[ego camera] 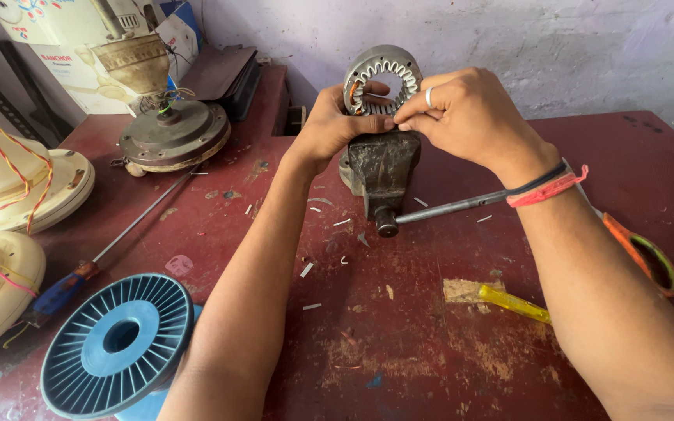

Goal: The person winds copper wire into the slots of a motor stator held in a bench vise. They use a yellow screwdriver to push the wire into the slots and a blue spool to feed the wire. The task involves precise hand movements to ensure the wire is properly seated.

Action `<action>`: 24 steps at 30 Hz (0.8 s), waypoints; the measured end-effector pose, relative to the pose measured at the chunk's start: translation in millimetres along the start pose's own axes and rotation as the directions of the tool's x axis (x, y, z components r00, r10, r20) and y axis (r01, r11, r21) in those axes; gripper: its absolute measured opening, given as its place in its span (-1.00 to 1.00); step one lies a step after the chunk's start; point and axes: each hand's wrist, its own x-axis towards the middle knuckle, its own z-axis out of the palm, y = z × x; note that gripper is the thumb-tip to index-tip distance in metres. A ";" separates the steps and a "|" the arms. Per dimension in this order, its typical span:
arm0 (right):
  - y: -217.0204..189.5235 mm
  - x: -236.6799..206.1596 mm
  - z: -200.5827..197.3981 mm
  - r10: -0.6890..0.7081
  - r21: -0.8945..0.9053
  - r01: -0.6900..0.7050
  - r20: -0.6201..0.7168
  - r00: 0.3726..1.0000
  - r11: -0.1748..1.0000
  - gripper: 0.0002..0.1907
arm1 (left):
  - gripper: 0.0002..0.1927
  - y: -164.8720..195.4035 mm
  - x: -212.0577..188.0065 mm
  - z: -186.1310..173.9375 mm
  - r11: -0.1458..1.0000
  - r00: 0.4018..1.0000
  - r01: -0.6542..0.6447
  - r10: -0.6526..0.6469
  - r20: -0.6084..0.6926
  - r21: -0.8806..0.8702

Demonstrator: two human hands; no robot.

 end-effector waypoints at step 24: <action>-217.9 -14.3 2.6 -0.608 0.665 0.268 0.351 0.712 0.697 -0.92 | -0.47 -3.2 0.9 3.1 1.000 1.000 -0.013 0.014 -0.020 0.027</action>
